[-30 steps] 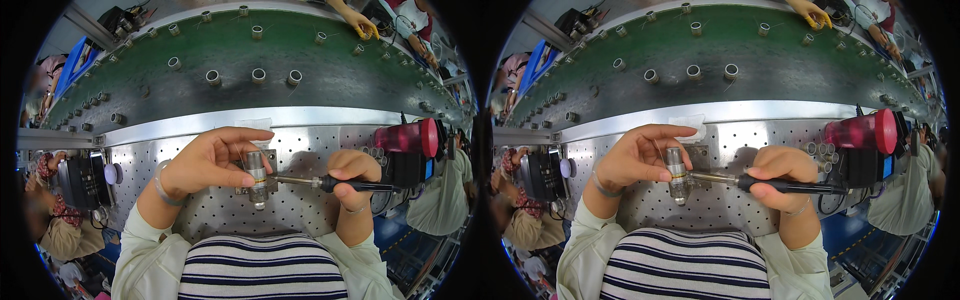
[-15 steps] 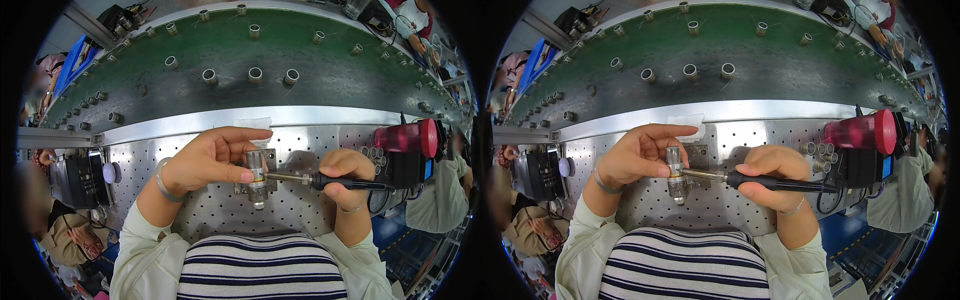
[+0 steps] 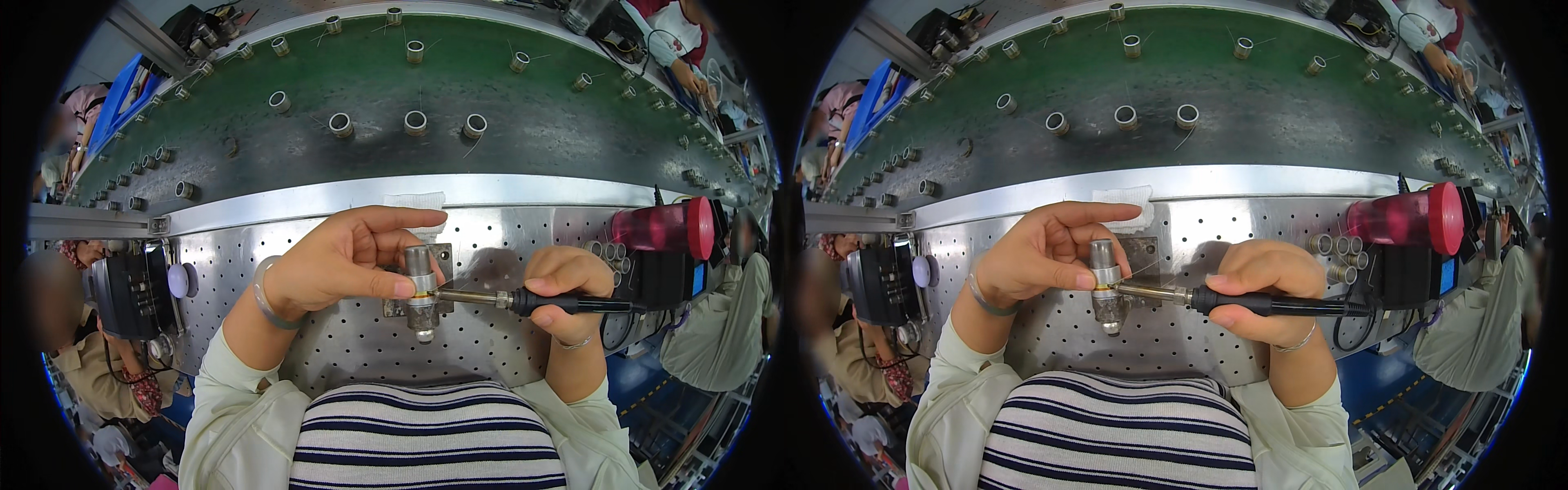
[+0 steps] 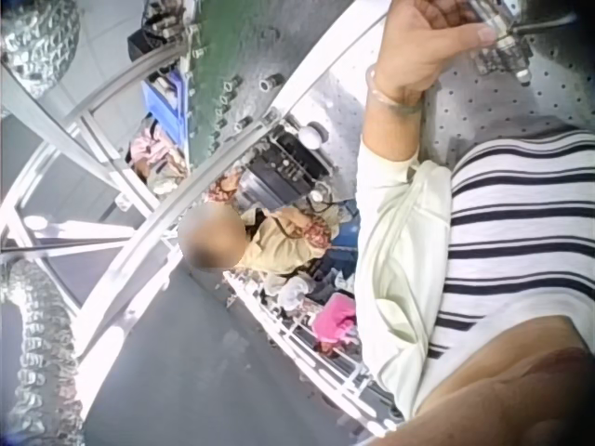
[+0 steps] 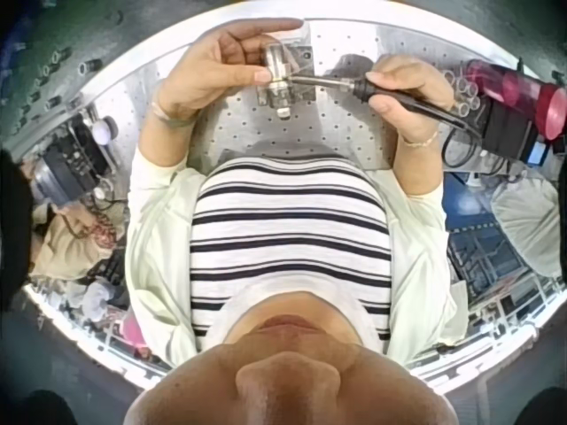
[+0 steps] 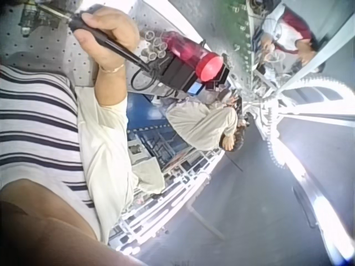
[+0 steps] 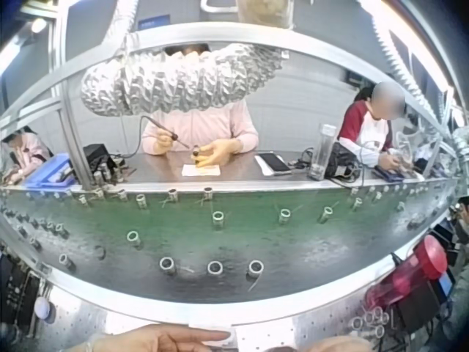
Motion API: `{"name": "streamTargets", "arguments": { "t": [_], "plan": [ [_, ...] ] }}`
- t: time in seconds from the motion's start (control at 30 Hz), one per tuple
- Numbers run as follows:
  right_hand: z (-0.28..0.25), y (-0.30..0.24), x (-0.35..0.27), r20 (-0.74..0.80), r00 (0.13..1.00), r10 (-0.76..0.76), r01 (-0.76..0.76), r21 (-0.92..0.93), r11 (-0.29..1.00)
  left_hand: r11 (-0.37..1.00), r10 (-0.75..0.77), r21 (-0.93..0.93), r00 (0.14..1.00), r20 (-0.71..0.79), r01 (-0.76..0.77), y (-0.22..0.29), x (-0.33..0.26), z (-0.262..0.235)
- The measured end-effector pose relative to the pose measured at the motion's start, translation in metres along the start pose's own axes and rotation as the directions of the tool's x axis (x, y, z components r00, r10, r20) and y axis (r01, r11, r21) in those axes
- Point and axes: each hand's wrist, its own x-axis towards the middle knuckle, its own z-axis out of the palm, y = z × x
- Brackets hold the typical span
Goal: The person uses a soldering iron to apply heat to small cylindrical metal components held in a fixture. They repeatedly pick up components from a green conveyor belt, solder them, and place them back on the belt. The task is performed at a workstation with other workers visible in the background.
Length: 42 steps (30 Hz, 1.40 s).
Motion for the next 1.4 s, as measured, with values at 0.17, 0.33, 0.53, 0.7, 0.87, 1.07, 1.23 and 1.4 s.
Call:
{"name": "streamTargets", "arguments": {
  "t": [0.17,0.33,0.53,0.7,0.87,1.07,1.23,1.4],
  "plan": [
    [-0.001,0.0,0.001,0.018,1.0,-0.015,0.015,-0.022,1.0,1.0,0.002,0.007,1.0,0.0,-0.002,0.0,0.0,0.0],
    [0.0,0.0,0.0,-0.009,1.0,0.001,-0.001,0.002,1.0,1.0,0.01,0.016,1.0,-0.001,-0.01,-0.001,0.0,0.002],
    [-0.004,0.001,-0.001,0.004,1.0,-0.002,0.002,-0.018,1.0,1.0,0.006,0.028,1.0,0.0,-0.006,0.001,0.0,0.003],
    [-0.004,0.0,-0.001,0.01,1.0,-0.012,0.012,-0.029,0.999,1.0,0.008,0.025,1.0,0.0,-0.008,0.0,0.001,0.004],
    [-0.003,-0.002,-0.001,-0.004,1.0,-0.02,0.02,-0.007,1.0,0.999,0.004,0.046,0.999,-0.038,-0.002,0.002,0.0,0.01],
    [-0.001,-0.001,0.0,0.002,1.0,-0.022,0.022,-0.016,1.0,0.998,0.005,0.058,0.998,-0.068,-0.001,0.001,0.001,0.012],
    [-0.003,-0.004,0.003,0.036,0.999,-0.021,0.023,-0.061,0.998,0.998,0.0,0.06,0.998,-0.066,0.004,0.0,0.002,0.01],
    [-0.002,-0.004,0.002,0.047,0.998,-0.032,0.035,-0.069,0.997,0.999,-0.004,0.05,0.997,-0.074,0.007,-0.001,0.001,0.011]
  ]
}}
